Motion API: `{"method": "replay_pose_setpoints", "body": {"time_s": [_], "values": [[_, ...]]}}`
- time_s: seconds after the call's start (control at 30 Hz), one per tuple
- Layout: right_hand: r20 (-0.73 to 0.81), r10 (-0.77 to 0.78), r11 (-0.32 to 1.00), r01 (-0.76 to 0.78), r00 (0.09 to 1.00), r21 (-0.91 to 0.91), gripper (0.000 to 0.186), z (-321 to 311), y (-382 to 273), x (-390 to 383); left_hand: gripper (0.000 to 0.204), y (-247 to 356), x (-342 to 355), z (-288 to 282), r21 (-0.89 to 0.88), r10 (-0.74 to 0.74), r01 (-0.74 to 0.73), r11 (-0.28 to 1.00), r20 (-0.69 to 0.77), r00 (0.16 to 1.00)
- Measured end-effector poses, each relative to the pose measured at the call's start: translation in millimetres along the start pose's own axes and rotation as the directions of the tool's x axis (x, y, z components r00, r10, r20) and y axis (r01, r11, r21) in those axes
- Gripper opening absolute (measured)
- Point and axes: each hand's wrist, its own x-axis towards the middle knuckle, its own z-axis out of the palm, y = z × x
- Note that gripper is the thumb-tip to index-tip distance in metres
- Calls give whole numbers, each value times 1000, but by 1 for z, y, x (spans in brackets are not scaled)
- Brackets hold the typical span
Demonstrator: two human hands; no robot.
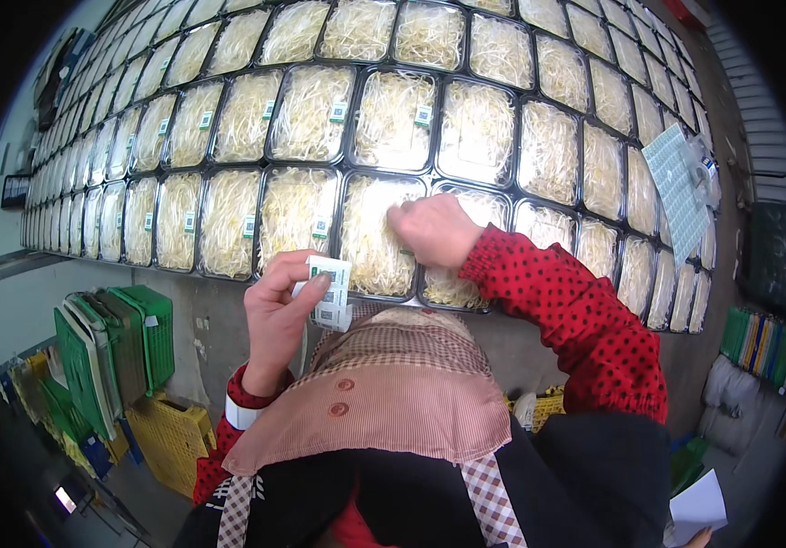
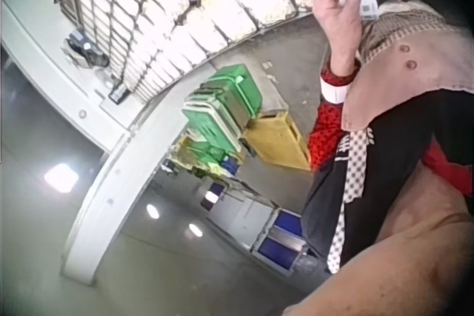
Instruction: The person applies printed labels to the lids of many prepacked noodle containers arranged on a table. They peel each label from a roll and press it onto a container, then move to the next one in sequence.
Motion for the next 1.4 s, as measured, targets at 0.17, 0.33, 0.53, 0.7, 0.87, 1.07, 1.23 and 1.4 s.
{"method": "replay_pose_setpoints", "body": {"time_s": [0.17,0.33,0.53,0.7,0.87,1.07,1.23,1.4], "values": [[-90,302,896,-250,949,368,34,-34,-15,-6,7,-7,3,2,56,15,-15,998,-4,1000],[-216,520,424,-30,826,905,19,-19,-95,-35,8,-2,8,17,91,33,-33,995,5,999],[-517,495,652,94,698,752,10,-34,-74,-63,15,-11,-1,48,82,-91,80,993,146,985],[-135,454,783,-322,881,533,15,-66,29,-113,11,-18,0,60,26,-151,150,988,277,949],[84,196,961,-209,977,184,16,-30,50,-118,6,-6,10,62,35,-80,73,997,336,939],[-39,289,957,-288,956,33,19,-10,47,-109,7,-7,15,66,17,-18,13,1000,310,951],[-9,511,781,-460,860,423,38,-49,18,-104,6,-12,22,69,156,93,-144,977,293,952],[-207,507,459,-59,837,887,27,-50,-48,-82,6,-6,32,73,138,32,-78,987,308,951]]}}
